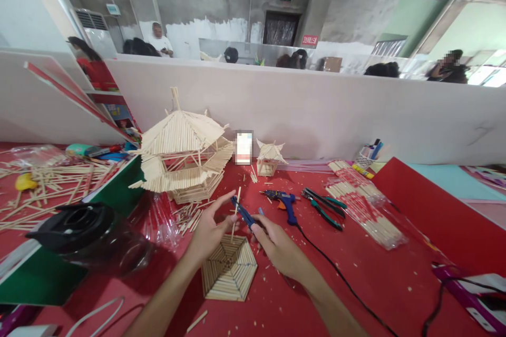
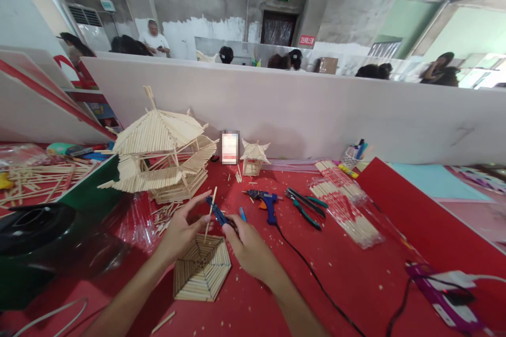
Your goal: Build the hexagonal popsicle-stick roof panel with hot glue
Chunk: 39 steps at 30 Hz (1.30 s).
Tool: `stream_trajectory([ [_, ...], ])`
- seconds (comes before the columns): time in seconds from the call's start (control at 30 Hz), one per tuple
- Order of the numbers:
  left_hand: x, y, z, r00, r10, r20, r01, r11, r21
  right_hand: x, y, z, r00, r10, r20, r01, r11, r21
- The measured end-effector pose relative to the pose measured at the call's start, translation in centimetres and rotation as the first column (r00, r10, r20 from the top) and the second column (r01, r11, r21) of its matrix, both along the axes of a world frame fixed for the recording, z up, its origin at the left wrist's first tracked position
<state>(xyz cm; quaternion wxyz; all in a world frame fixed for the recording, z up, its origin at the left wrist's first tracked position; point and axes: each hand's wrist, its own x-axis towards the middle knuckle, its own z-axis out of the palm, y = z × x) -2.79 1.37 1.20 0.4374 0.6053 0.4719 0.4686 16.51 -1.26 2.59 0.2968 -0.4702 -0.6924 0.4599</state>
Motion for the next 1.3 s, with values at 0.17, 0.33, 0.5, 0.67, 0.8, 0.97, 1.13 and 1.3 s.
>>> stream_trajectory([
  [0.17, -0.3, 0.0, 0.0, 0.998, -0.039, -0.042, 0.041, 0.998, 0.048, 0.3, 0.0, 0.0, 1.0, 0.026, 0.013, -0.026, 0.999, 0.019],
  [0.33, -0.7, 0.0, 0.4, 0.993, -0.078, -0.09, 0.082, 0.996, 0.046, 0.4, 0.0, 0.0, 0.998, 0.064, 0.018, -0.065, 0.997, 0.029],
  [0.5, -1.4, 0.1, 0.8, 0.979, -0.105, -0.174, 0.113, 0.993, 0.038, 0.3, 0.2, -0.2, 0.996, 0.082, 0.043, -0.083, 0.996, 0.031],
  [0.67, -1.7, 0.1, 1.0, 0.981, -0.11, -0.159, 0.115, 0.993, 0.022, 0.3, 0.5, 0.0, 0.993, 0.092, 0.072, -0.095, 0.995, 0.043],
  [0.8, -1.7, 0.1, 0.9, 0.981, -0.11, -0.161, 0.114, 0.993, 0.015, 0.3, 0.5, 0.0, 0.993, 0.091, 0.081, -0.095, 0.994, 0.045],
  [0.97, -1.7, 0.1, 0.7, 0.971, -0.115, -0.208, 0.122, 0.992, 0.022, 0.3, 0.5, -0.4, 0.994, 0.081, 0.076, -0.086, 0.994, 0.066],
  [1.13, -1.5, 0.0, 0.8, 0.977, -0.113, -0.183, 0.116, 0.993, 0.004, 0.3, 0.5, -0.5, 0.99, 0.065, 0.127, -0.076, 0.994, 0.084],
  [1.3, -1.4, -0.1, 0.7, 0.986, -0.16, -0.051, 0.155, 0.984, -0.09, -0.1, 0.6, -0.6, 0.947, 0.058, 0.317, -0.112, 0.982, 0.153],
])
